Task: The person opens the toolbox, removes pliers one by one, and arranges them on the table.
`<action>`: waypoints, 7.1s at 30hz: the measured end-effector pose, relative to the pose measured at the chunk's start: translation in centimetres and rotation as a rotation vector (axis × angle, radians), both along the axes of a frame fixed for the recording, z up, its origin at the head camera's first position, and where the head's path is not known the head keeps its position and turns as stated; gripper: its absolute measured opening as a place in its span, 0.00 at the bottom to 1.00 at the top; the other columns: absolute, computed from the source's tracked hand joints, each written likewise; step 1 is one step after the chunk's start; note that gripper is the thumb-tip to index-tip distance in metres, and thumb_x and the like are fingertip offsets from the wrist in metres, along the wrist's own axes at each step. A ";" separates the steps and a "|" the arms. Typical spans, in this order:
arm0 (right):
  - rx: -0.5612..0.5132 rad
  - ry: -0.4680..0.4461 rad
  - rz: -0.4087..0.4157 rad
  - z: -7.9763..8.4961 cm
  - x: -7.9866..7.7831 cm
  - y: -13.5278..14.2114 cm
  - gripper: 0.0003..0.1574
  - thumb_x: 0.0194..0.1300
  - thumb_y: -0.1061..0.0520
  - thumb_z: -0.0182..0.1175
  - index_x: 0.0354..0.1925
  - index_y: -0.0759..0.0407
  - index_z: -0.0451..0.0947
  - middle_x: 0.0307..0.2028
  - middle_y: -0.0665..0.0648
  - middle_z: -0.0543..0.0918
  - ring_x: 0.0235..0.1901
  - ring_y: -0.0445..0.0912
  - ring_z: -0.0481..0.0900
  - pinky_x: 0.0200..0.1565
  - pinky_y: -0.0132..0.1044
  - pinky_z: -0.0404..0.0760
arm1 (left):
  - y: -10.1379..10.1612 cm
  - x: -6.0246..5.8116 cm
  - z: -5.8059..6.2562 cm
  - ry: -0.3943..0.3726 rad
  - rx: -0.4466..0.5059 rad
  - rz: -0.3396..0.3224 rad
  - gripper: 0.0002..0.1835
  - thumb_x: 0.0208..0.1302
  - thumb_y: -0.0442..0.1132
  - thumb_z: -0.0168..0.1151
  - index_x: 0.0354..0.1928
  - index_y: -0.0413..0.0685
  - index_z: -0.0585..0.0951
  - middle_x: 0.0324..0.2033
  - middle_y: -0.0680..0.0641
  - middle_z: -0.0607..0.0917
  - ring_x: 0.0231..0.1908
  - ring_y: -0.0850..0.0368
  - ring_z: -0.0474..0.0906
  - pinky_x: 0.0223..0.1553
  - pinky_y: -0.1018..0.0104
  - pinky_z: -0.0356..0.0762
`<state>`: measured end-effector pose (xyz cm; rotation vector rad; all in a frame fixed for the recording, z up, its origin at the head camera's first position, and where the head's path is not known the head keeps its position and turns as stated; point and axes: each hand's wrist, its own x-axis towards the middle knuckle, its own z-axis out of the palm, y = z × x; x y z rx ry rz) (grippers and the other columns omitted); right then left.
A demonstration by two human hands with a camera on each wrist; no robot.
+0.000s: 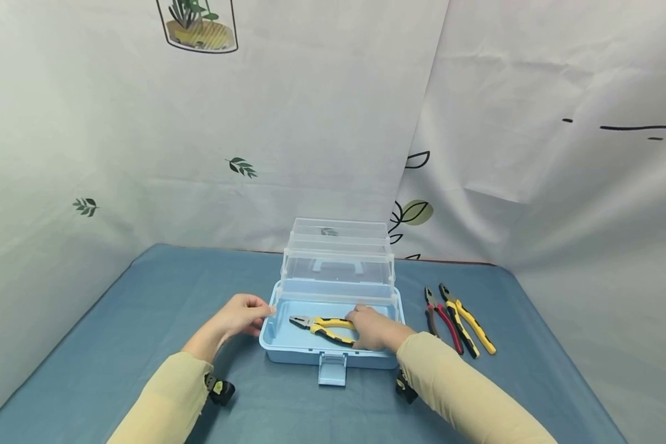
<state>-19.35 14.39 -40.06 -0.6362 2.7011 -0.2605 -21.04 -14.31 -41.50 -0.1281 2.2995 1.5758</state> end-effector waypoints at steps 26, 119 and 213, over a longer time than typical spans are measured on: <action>-0.146 -0.059 -0.021 0.4 -0.1 1.1 0.22 0.53 0.60 0.69 0.47 0.60 0.76 0.39 0.52 0.80 0.38 0.44 0.75 0.43 0.44 0.77 | 0.0 -0.1 -0.1 0.005 0.005 -0.001 0.11 0.60 0.40 0.64 0.35 0.36 0.81 0.25 0.45 0.80 0.24 0.57 0.77 0.26 0.62 0.83; -0.789 0.323 -0.262 0.4 5.2 7.2 0.34 0.51 0.60 0.71 0.56 0.64 0.74 0.43 0.60 0.83 0.40 0.39 0.84 0.43 0.37 0.84 | -0.2 -0.1 -1.7 0.025 0.104 0.031 0.13 0.60 0.43 0.64 0.35 0.36 0.80 0.25 0.48 0.81 0.25 0.60 0.77 0.27 0.64 0.83; -0.591 0.614 -0.697 0.3 7.0 15.3 0.36 0.54 0.54 0.70 0.58 0.67 0.73 0.43 0.70 0.83 0.31 0.12 0.64 0.28 0.12 0.71 | 0.2 0.1 -1.7 0.017 0.079 0.090 0.13 0.60 0.42 0.64 0.37 0.37 0.80 0.28 0.47 0.81 0.26 0.59 0.77 0.28 0.64 0.82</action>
